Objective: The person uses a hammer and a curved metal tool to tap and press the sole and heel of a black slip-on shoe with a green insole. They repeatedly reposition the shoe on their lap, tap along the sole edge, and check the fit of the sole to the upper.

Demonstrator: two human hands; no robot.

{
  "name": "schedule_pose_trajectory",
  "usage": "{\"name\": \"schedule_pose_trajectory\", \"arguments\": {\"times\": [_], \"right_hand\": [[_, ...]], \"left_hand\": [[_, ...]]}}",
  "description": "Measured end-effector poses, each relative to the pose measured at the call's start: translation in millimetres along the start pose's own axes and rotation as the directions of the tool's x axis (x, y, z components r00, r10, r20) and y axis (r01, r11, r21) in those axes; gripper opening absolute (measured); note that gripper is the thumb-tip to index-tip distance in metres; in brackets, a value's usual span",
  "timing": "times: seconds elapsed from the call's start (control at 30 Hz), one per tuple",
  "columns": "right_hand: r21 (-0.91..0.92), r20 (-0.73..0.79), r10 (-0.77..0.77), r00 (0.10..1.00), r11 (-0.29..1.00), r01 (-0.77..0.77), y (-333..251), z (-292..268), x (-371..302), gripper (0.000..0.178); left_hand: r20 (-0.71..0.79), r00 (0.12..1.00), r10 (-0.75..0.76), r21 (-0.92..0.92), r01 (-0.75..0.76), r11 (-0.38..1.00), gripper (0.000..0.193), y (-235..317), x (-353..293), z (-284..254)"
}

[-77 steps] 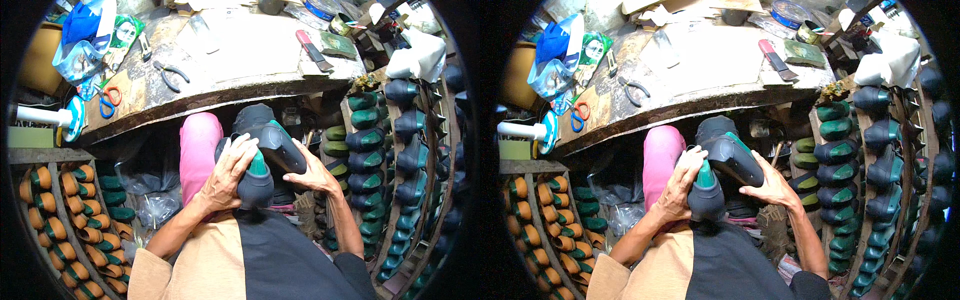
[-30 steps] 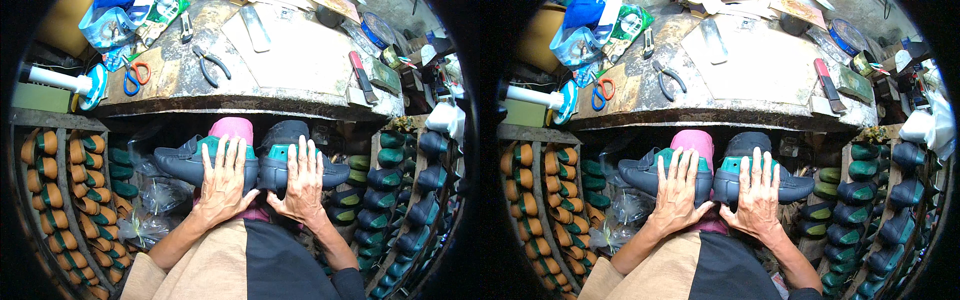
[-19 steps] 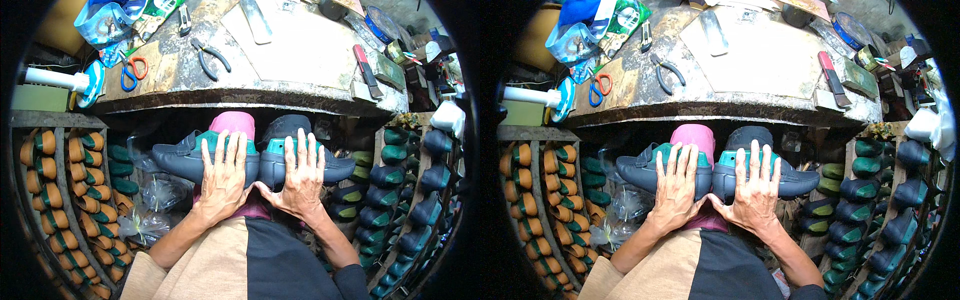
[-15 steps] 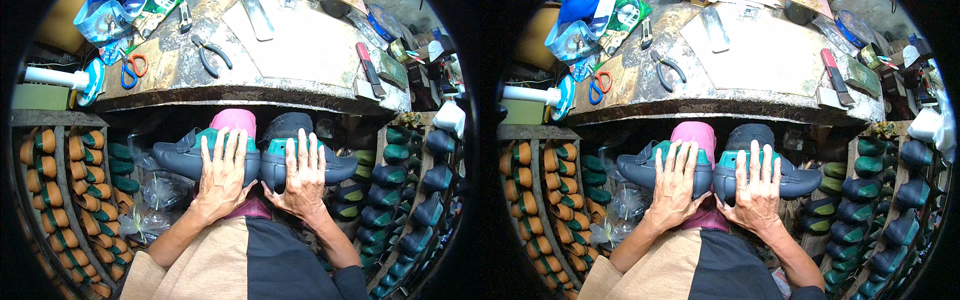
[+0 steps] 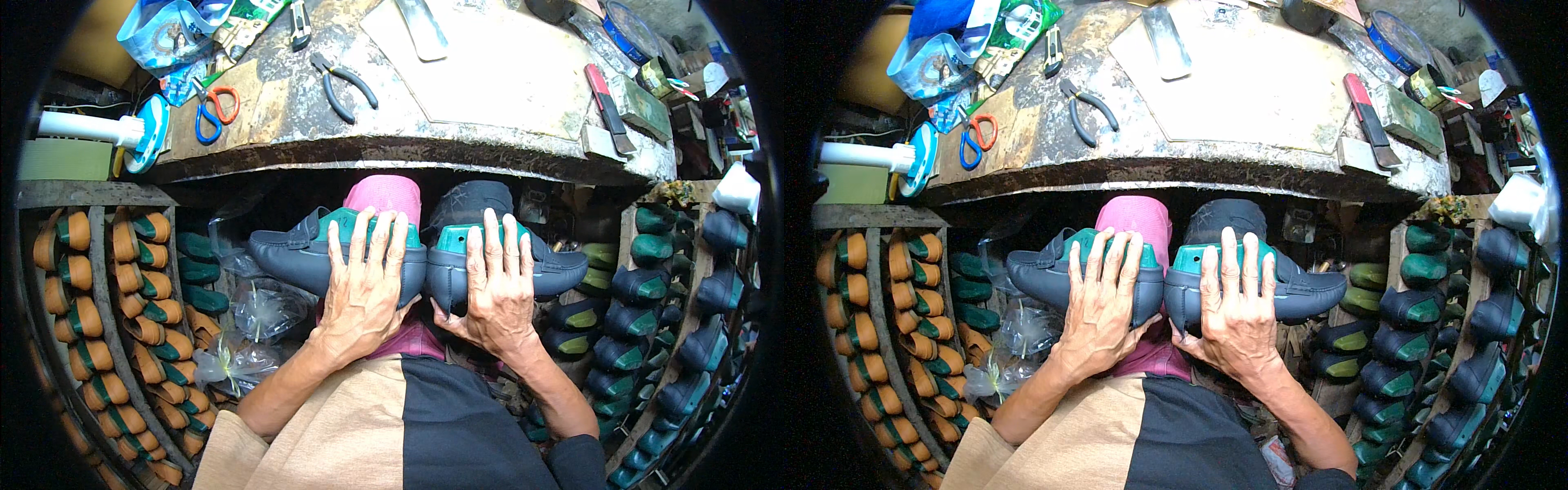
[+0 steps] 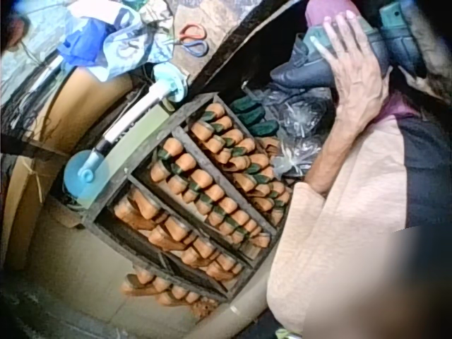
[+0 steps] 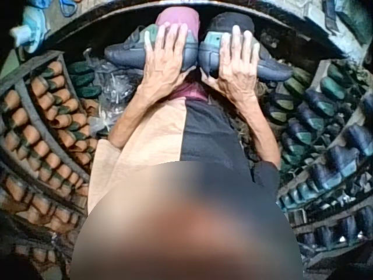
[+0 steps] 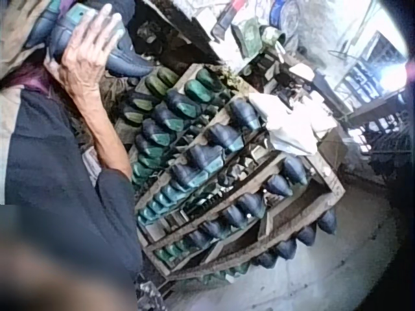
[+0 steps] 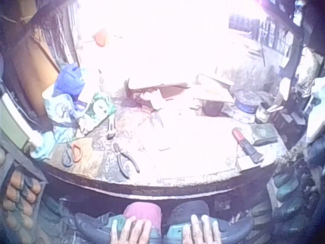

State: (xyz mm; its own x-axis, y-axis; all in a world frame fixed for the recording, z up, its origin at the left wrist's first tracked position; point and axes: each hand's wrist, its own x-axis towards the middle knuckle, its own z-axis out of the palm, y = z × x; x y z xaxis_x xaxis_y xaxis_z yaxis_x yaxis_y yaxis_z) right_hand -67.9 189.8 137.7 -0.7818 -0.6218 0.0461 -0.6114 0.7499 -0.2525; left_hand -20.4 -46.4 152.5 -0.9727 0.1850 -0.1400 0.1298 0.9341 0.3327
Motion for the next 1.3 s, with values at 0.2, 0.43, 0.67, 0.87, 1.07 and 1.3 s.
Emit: {"name": "schedule_pose_trajectory", "arguments": {"times": [0.2, 0.43, 0.67, 0.87, 1.07, 1.3], "right_hand": [[-0.016, 0.031, -0.013, 0.999, 1.0, 0.014, -0.3, -1.5, -2.3, 0.119], [-0.022, 0.021, -0.06, 0.998, 0.998, 0.061, 2.7, -0.1, -6.4, 0.116], [-0.016, 0.022, -0.069, 0.997, 0.997, 0.07, 2.9, 3.9, -7.8, 0.117], [-0.063, 0.023, -0.079, 0.997, 0.995, 0.081, 1.6, 3.2, -6.6, 0.115], [-0.054, 0.021, -0.076, 0.997, 0.996, 0.077, 1.6, 5.0, -5.7, 0.117], [-0.025, 0.028, -0.067, 0.997, 0.997, 0.067, -1.3, 0.0, 0.2, 0.123]], "left_hand": [[-0.009, 1.0, 0.011, 0.021, -0.011, 1.0, 0.118, 0.1, -0.4, 4.0], [-0.024, 0.999, 0.041, 0.01, -0.041, 0.999, 0.115, -1.0, -3.7, 8.4], [-0.036, 0.998, 0.053, 0.088, -0.05, 0.995, 0.117, -0.4, -4.7, 11.2], [-0.003, 0.998, 0.059, 0.088, -0.059, 0.994, 0.118, -4.1, -3.2, 9.7], [0.003, 0.998, 0.06, 0.11, -0.06, 0.992, 0.118, -4.0, -1.5, 8.8], [0.023, 0.999, 0.048, 0.062, -0.049, 0.997, 0.118, -3.0, 1.0, 3.8]]}}
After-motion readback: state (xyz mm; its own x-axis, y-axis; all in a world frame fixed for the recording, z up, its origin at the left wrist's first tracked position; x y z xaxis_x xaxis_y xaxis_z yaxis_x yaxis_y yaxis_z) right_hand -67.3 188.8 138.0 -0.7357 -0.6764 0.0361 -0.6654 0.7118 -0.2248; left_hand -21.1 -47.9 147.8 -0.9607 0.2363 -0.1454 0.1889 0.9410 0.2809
